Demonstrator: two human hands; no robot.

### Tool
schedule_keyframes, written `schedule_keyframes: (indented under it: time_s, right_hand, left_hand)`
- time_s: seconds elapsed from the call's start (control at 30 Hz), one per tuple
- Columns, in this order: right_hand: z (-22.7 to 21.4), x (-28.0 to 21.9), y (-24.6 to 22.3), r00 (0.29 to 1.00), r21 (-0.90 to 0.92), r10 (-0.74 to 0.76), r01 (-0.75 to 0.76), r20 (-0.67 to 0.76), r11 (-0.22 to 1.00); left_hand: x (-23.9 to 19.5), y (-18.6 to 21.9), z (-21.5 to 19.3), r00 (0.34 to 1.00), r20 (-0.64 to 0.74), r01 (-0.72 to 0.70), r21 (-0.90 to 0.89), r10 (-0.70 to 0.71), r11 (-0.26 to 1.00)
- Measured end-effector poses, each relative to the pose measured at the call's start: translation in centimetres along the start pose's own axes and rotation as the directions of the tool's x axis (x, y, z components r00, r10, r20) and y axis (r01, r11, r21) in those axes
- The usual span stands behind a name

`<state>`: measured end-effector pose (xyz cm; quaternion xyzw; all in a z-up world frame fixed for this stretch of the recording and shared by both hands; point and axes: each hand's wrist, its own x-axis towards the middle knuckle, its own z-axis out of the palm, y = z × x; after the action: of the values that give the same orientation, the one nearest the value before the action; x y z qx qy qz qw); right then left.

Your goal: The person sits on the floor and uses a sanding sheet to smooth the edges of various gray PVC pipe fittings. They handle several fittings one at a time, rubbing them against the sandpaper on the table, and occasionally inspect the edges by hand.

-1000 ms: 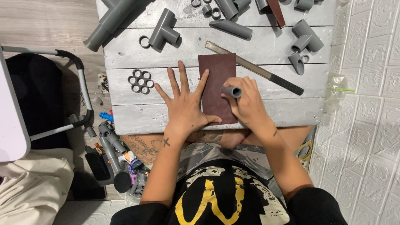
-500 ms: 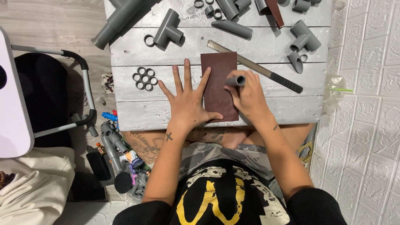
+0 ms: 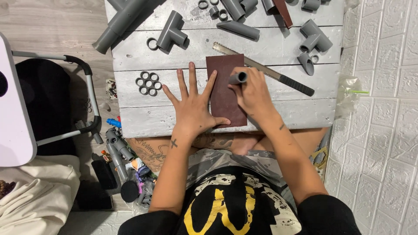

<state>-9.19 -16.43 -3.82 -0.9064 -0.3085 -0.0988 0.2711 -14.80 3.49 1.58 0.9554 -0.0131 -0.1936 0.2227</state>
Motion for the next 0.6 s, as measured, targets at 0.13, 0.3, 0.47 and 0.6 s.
schedule_keyframes:
  time_s: [0.13, 0.3, 0.47, 0.6]
  right_hand:
    - [-1.2, -1.9, -1.0, 0.999, 0.061, 0.034, -0.034, 0.014, 0.998]
    - [0.4, -1.9, -2.8, 0.999, 0.170, 0.054, -0.054, 0.006, 0.984]
    - [1.0, 0.2, -1.0, 1.000, 0.068, 0.023, -0.023, -0.009, 0.997]
    - [-1.3, 0.0, -0.8, 0.999, 0.036, 0.037, -0.036, -0.017, 0.999]
  left_hand:
    - [-0.1, 0.0, 0.0, 1.000, -0.004, -0.009, -0.010, 0.009, 1.000]
    - [0.2, -0.2, 0.5, 1.000, -0.009, -0.009, 0.026, 0.009, 1.000]
    - [0.0, 0.2, -0.2, 1.000, 0.013, 0.005, 0.026, -0.005, 1.000]
    - [0.0, 0.1, -0.1, 1.000, 0.003, 0.002, 0.004, -0.002, 1.000]
